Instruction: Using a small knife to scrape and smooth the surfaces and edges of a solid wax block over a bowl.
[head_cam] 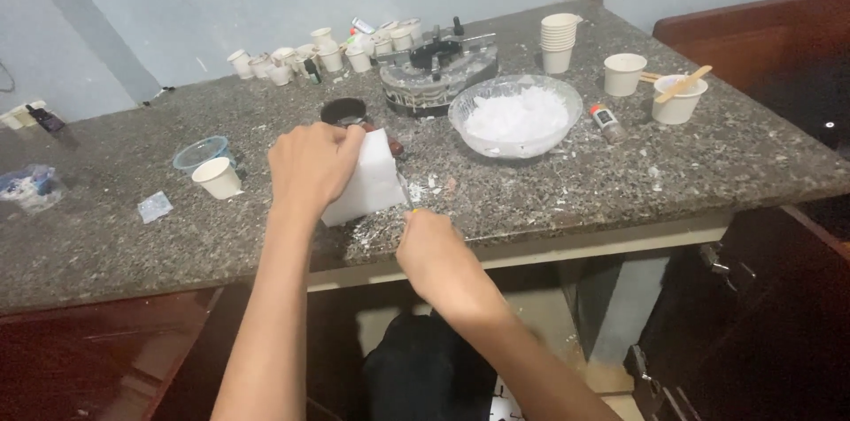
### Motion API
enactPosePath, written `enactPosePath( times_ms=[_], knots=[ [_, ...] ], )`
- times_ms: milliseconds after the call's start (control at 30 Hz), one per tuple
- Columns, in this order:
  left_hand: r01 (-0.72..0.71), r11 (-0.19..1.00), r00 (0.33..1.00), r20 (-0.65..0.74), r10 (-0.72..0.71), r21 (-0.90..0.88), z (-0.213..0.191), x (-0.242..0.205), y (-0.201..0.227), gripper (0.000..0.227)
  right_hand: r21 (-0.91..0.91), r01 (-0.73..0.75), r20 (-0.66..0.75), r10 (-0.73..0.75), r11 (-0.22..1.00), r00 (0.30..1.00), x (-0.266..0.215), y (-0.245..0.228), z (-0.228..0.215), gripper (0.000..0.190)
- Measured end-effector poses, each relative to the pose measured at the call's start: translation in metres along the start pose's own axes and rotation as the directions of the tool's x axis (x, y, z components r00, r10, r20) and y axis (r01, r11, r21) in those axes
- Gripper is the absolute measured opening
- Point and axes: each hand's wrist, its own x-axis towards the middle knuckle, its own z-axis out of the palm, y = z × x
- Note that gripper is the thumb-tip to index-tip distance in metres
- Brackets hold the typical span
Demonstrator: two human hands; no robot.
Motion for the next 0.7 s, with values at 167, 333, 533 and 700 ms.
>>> enactPosePath(
  times_ms=[167,333,533,700],
  knots=[
    [-0.002,1.000,1.000,0.001,0.002,0.014,0.007,0.004,-0.004,0.047,0.040,-0.010,0.004,0.010,0.999,1.000,0.001,0.011,0.003,0.055],
    [-0.015,1.000,1.000,-0.008,0.015,0.005,0.005,0.001,-0.004,0.046,0.143,0.069,-0.045,-0.063,0.987,0.997,-0.020,-0.007,-0.011,0.051],
    [-0.026,0.999,1.000,-0.011,0.026,0.039,0.008,0.004,-0.007,0.045,0.079,0.087,-0.016,-0.086,0.993,0.996,-0.005,-0.003,-0.004,0.053],
    [-0.020,0.999,1.000,-0.017,0.020,0.028,0.004,0.001,-0.004,0.043,0.067,0.113,-0.018,-0.112,0.991,0.994,0.009,0.000,0.004,0.049]
  ],
)
